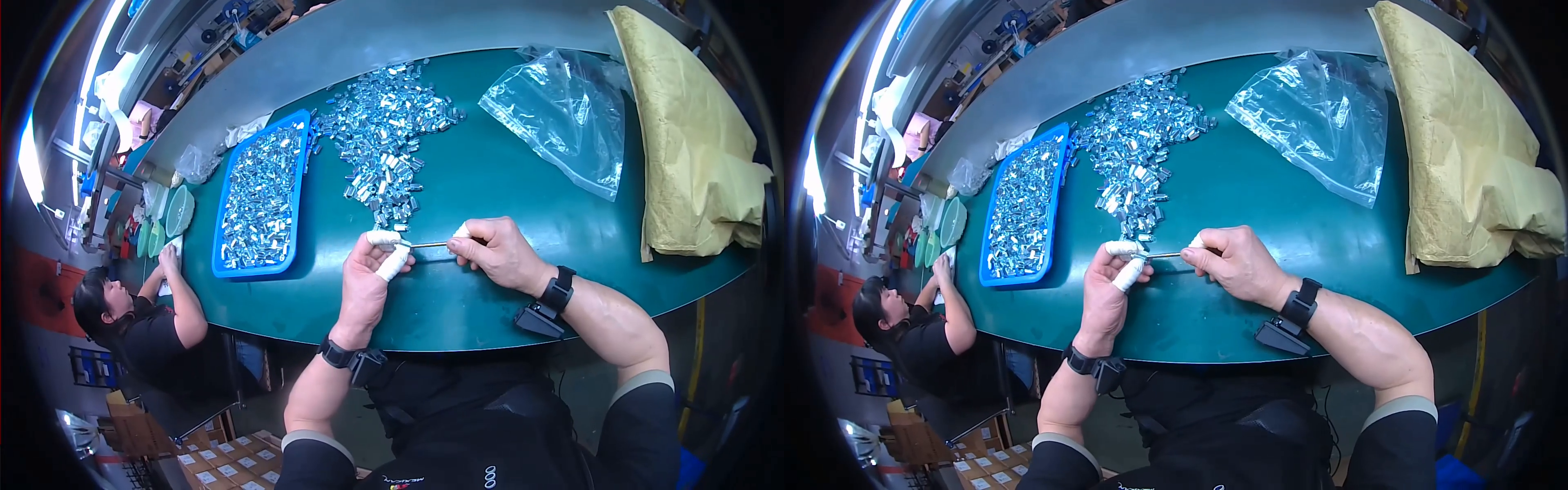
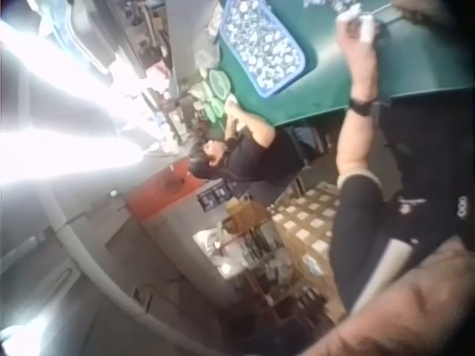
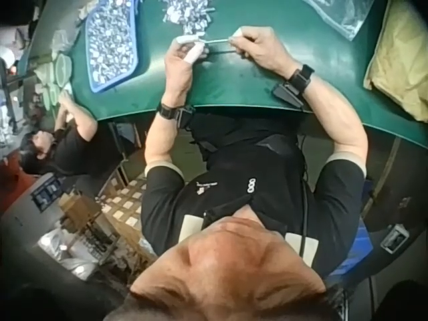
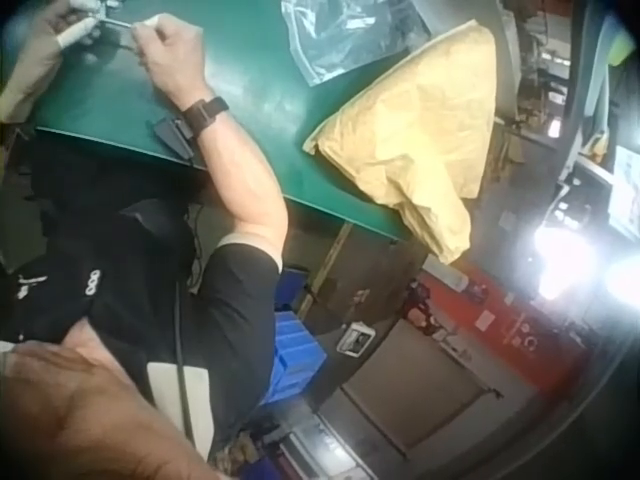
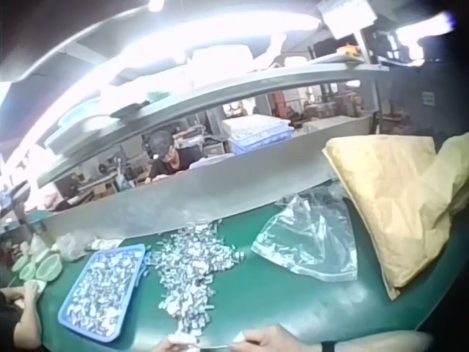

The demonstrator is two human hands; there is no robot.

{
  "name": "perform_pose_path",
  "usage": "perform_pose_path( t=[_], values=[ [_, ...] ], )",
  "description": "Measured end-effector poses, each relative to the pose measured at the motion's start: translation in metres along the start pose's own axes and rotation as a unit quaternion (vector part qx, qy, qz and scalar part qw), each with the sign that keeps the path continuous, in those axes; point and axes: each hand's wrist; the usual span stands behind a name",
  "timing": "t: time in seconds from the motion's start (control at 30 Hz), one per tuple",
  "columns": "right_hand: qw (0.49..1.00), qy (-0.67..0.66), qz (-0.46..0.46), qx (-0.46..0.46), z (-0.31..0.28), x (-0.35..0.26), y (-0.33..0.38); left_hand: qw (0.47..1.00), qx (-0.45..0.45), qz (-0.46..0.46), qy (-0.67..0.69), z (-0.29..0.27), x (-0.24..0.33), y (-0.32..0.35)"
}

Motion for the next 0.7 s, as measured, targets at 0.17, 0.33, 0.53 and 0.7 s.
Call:
perform_pose_path(
  t=[0.17,0.33,0.53,0.7],
  values=[
    [1.0,0.01,-0.004,-0.005,0.0007,0.0003,-0.001,0.999,0.007,-0.013,0.029,-0.0014,-0.0107,0.0019],
    [1.0,0.014,0.001,-0.004,0.0017,-0.0003,0.0003,0.999,0.014,-0.012,0.041,0.0019,-0.0105,0.0033],
    [0.999,0.026,0.03,-0.01,0.0024,-0.0034,0.0011,0.999,-0.036,-0.029,0.012,0.0018,-0.0119,0.0055],
    [1.0,0.024,0.011,0.005,0.0028,0.0009,0.0,0.999,-0.044,-0.026,0.017,0.0067,-0.0105,0.0068]
  ],
)
Point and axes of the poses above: each hand's wrist, its own y-axis away from the middle knuckle, its own z-axis out of the palm, x = y × z, and after that the axes turned 14 degrees about -x, right-handed
